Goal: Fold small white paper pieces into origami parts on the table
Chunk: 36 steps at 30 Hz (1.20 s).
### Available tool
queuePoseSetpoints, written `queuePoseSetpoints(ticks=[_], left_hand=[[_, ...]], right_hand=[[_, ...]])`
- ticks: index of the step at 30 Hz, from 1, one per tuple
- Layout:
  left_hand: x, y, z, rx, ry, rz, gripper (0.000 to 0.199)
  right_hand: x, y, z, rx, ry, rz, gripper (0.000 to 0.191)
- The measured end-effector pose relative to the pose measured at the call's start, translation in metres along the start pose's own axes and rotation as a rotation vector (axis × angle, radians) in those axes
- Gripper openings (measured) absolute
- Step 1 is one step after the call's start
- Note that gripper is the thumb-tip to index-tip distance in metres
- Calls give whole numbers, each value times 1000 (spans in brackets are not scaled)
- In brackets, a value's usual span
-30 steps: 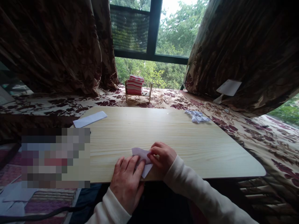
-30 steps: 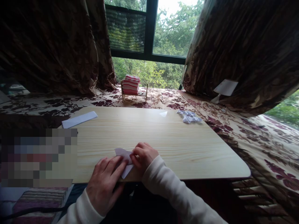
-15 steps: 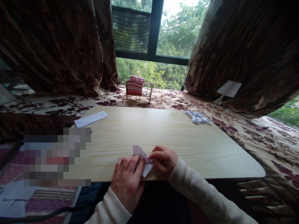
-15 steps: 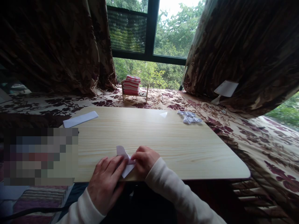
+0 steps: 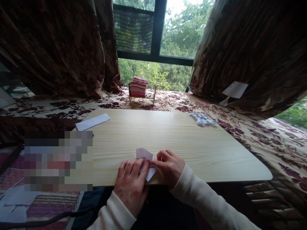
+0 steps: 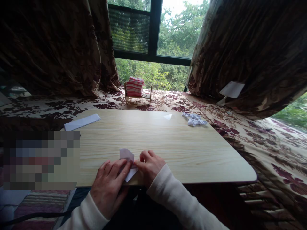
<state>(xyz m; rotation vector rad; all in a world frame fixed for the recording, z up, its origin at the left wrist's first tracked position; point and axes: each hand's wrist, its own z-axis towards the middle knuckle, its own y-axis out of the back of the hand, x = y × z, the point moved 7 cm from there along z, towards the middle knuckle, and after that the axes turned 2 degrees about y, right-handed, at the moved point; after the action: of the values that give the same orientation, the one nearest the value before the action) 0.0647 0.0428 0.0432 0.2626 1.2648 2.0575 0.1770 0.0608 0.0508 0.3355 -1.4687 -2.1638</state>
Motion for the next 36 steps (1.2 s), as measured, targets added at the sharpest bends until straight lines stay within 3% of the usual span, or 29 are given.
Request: queuePoseSetpoints(ticks=[5,11,14,17,21,25,30,36], left_hand=[[-3,3,-2,-21,-4,22,48],[-7,2,-3,-9,-10,64,48],[-7,4,-3,3,-6,58,47],[2,15,-3,-31,4,24,49],[31,27,3,-97,67,96,39],[54,18,16,-60,158,32,25],[52,11,24,-33,184,-119,14],[44,12,31,-25,156,-112,11]], right_hand=[[5,3,0,-20,86,-109,19],[13,7,4,82,45,-178,19],[20,7,5,60,60,-241,19],[26,7,3,-40,84,-292,19],[29,5,-2,-104,83,-314,20],[29,7,-4,-106,56,-319,19],[28,6,-4,-65,53,-305,19],[24,3,-4,-77,46,-310,18]])
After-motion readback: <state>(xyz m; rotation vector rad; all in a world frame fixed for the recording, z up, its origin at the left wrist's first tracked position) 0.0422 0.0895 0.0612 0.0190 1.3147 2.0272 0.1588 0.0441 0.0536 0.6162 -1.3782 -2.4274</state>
